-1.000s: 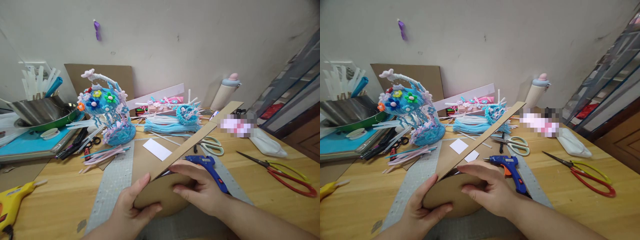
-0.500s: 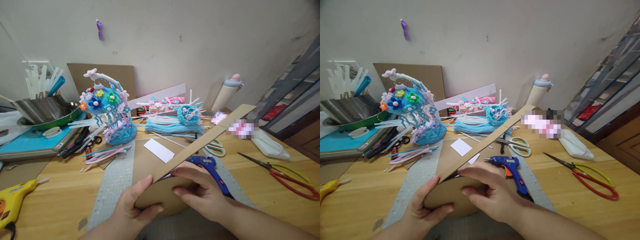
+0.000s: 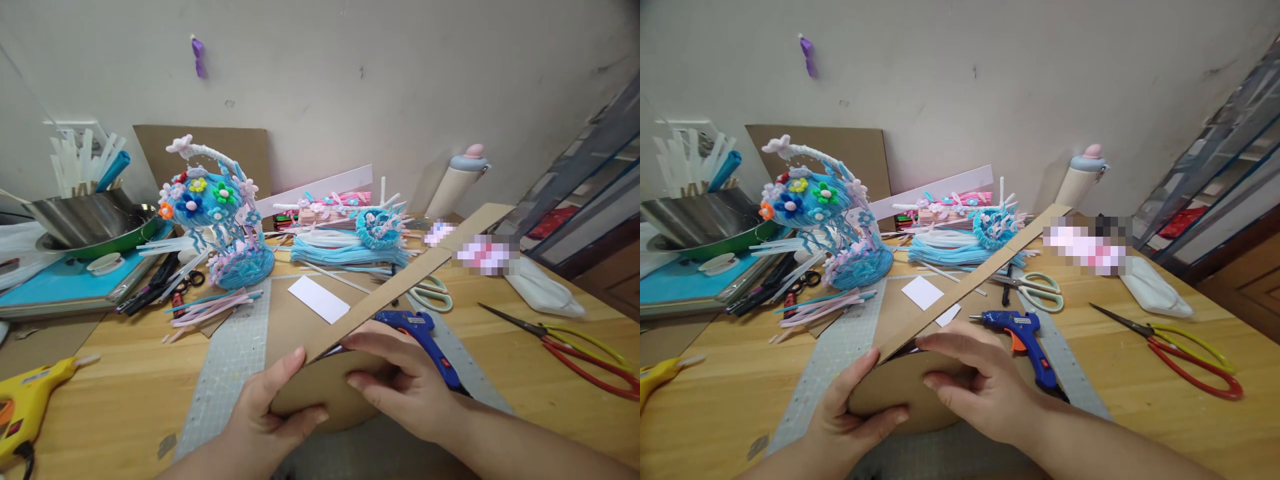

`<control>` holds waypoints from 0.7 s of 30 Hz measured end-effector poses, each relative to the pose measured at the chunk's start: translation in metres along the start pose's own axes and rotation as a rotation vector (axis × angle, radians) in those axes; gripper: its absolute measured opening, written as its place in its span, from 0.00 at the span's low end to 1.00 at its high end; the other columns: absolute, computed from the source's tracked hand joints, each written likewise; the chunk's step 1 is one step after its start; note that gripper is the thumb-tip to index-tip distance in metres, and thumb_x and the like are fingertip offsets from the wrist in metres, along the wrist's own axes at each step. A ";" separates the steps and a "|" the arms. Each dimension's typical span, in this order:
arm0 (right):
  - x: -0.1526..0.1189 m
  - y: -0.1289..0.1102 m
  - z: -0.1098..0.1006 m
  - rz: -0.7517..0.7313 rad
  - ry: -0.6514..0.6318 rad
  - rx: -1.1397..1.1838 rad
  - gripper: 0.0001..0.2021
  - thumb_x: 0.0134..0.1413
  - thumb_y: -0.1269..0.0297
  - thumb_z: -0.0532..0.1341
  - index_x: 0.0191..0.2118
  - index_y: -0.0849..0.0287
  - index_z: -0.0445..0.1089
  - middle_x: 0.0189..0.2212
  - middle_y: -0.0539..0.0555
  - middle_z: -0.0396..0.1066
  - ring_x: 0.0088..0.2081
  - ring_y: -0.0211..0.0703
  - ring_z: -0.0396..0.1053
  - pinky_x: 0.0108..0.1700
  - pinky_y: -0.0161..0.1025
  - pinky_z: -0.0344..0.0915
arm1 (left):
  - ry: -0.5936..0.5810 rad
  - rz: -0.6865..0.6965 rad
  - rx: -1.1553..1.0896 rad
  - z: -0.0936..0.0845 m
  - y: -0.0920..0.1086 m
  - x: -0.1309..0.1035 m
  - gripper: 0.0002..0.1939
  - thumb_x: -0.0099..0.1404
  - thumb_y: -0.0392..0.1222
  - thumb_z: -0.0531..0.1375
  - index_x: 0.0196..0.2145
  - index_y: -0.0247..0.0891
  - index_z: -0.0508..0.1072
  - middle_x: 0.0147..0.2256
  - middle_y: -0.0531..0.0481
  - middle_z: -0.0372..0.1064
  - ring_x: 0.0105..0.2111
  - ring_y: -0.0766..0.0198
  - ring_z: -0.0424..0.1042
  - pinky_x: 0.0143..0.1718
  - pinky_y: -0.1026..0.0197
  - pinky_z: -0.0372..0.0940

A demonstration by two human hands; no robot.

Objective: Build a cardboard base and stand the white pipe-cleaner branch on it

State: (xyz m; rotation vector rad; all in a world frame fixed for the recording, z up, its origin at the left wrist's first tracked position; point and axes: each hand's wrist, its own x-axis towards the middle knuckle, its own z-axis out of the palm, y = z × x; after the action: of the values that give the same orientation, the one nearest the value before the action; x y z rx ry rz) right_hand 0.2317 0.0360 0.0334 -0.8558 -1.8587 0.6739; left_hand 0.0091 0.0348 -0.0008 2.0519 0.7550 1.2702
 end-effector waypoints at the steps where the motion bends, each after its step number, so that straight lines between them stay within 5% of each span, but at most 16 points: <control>1: 0.000 0.000 0.000 0.000 -0.001 -0.001 0.26 0.49 0.74 0.63 0.51 0.40 0.64 0.44 0.48 0.71 0.44 0.41 0.69 0.45 0.36 0.66 | -0.001 0.002 0.007 0.000 0.000 0.000 0.37 0.59 0.37 0.64 0.61 0.55 0.52 0.47 0.56 0.72 0.37 0.68 0.74 0.39 0.69 0.69; 12: 0.002 0.000 -0.001 -0.002 0.025 -0.022 0.24 0.48 0.74 0.63 0.51 0.44 0.67 0.44 0.51 0.72 0.44 0.45 0.70 0.45 0.39 0.67 | 0.001 -0.089 0.095 0.001 -0.011 -0.017 0.45 0.62 0.46 0.60 0.65 0.50 0.34 0.41 0.51 0.74 0.31 0.65 0.73 0.31 0.65 0.70; 18: -0.002 0.002 -0.002 0.027 0.015 -0.018 0.24 0.48 0.73 0.64 0.51 0.41 0.67 0.45 0.51 0.72 0.45 0.46 0.69 0.46 0.40 0.67 | -0.014 0.015 0.137 -0.002 -0.001 -0.005 0.36 0.61 0.42 0.62 0.62 0.52 0.49 0.40 0.53 0.74 0.29 0.67 0.73 0.30 0.68 0.69; 21: -0.007 0.000 -0.001 0.061 0.037 0.116 0.24 0.50 0.65 0.64 0.54 0.41 0.64 0.47 0.52 0.70 0.48 0.48 0.68 0.49 0.43 0.65 | -0.025 0.061 0.164 -0.003 0.001 -0.001 0.35 0.62 0.41 0.61 0.62 0.49 0.50 0.35 0.54 0.74 0.24 0.68 0.71 0.26 0.68 0.67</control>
State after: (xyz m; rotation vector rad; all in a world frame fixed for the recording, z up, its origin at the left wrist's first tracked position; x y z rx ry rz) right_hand 0.2345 0.0311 0.0300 -0.8467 -1.7484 0.7907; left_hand 0.0056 0.0338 0.0005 2.2331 0.8147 1.2501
